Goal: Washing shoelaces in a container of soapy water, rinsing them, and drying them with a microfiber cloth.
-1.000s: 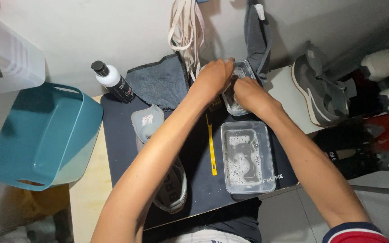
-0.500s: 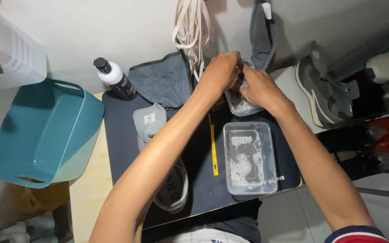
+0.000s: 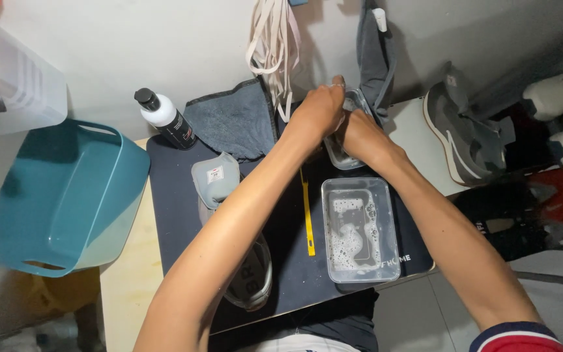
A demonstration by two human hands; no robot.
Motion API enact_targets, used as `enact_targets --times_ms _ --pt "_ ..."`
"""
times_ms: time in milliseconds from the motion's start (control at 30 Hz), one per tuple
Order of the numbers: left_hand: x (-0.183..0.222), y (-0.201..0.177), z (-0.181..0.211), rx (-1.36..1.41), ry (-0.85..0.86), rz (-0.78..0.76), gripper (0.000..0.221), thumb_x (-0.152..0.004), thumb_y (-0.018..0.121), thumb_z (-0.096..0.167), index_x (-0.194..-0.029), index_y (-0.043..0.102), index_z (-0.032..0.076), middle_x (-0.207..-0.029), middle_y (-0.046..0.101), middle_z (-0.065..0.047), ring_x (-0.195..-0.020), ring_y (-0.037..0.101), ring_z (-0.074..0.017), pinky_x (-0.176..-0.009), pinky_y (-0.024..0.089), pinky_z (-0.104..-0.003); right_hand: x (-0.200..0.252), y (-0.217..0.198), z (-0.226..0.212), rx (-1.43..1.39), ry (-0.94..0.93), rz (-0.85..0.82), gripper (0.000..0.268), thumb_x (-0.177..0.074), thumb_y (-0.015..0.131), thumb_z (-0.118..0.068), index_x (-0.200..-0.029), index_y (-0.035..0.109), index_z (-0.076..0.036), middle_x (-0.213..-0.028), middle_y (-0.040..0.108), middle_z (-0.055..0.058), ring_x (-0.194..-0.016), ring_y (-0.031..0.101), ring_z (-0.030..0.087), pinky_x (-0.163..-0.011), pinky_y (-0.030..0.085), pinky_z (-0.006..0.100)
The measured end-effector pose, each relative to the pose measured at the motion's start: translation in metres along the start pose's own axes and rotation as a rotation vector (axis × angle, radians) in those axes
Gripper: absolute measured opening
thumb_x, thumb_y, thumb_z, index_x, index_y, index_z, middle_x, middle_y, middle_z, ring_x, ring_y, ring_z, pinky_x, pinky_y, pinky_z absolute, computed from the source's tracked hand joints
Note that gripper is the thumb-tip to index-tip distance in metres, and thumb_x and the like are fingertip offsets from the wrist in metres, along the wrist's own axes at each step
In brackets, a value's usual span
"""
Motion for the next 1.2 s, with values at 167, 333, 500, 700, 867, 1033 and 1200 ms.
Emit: enact_targets --times_ms 167,333,500,700,867,1033,1200 --pt "0.011 -0.028 0.012 0.128 -0.001 0.049 0.046 -0.093 0.066 0.01 -0.133 0.058 -0.011 -0.112 0.067 -0.036 -0.106 0.068 -0.0544 -0.088 0.062 -0.058 -0.016 0.018 0.032 -0.007 -0.112 0.117 0.019 -0.097 0.055 -0.003 -0.088 0.071 0.002 -0.076 0.069 0.023 -0.077 0.07 0.041 -0.061 0.052 0.048" --pt "0.005 -0.024 0.011 0.201 -0.016 0.101 0.039 -0.095 0.067 0.015 -0.127 0.064 -0.007 -0.109 0.065 -0.035 -0.103 0.07 -0.0525 -0.084 0.063 -0.056 -0.026 0.009 0.057 -0.019 -0.123 0.178 0.017 -0.097 0.058 -0.005 -0.103 0.07 0.004 -0.084 0.07 0.025 -0.088 0.071 0.045 -0.07 0.055 0.048" --pt "0.001 -0.022 0.0 0.35 -0.001 0.085 0.043 -0.099 0.061 0.012 -0.138 0.058 -0.005 -0.116 0.067 -0.035 -0.108 0.07 -0.0499 -0.089 0.062 -0.057 0.015 -0.051 -0.019 -0.119 0.058 -0.001 0.046 -0.096 0.06 -0.017 -0.138 0.058 0.001 -0.115 0.066 0.038 -0.114 0.062 0.056 -0.093 0.048 0.066" --pt "-0.001 -0.019 -0.013 0.372 -0.005 0.076 0.032 -0.098 0.059 0.012 -0.125 0.067 -0.005 -0.111 0.069 -0.034 -0.103 0.072 -0.0462 -0.083 0.064 -0.051 0.018 -0.069 -0.039 -0.177 0.253 0.052 0.025 -0.098 0.061 -0.017 -0.119 0.074 -0.008 -0.103 0.076 0.019 -0.067 0.075 0.029 -0.069 0.062 0.043" --pt "0.003 -0.018 -0.009 0.344 -0.022 0.096 0.032 -0.098 0.061 0.014 -0.123 0.067 -0.005 -0.107 0.069 -0.033 -0.098 0.074 -0.0442 -0.077 0.065 -0.051 0.001 -0.046 -0.028 0.177 0.068 0.142 0.036 -0.09 0.076 -0.014 -0.126 0.071 -0.013 -0.099 0.077 0.015 -0.092 0.074 0.039 -0.076 0.058 0.057" --pt "0.01 -0.026 -0.005 0.293 -0.039 0.112 0.028 -0.098 0.061 0.013 -0.117 0.068 -0.005 -0.1 0.068 -0.033 -0.091 0.075 -0.0418 -0.071 0.065 -0.05 -0.005 -0.026 -0.024 0.185 0.041 -0.063 0.072 -0.082 0.08 -0.009 -0.145 0.05 0.006 -0.118 0.066 0.037 -0.111 0.067 0.052 -0.088 0.055 0.065" --pt "0.015 -0.031 0.005 0.365 -0.075 0.13 0.03 -0.098 0.061 0.013 -0.121 0.067 -0.005 -0.107 0.064 -0.036 -0.099 0.072 -0.0485 -0.078 0.065 -0.053 -0.009 -0.004 -0.024 0.192 -0.062 -0.135 0.05 -0.091 0.065 -0.008 -0.136 0.055 0.012 -0.124 0.06 0.039 -0.117 0.059 0.058 -0.096 0.049 0.069"
Point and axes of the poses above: each hand's wrist, its own x-axis away from the middle knuckle, its own y-axis out of the palm, z = x × y, the point moved 2 cm from there along -x, towards the middle knuckle
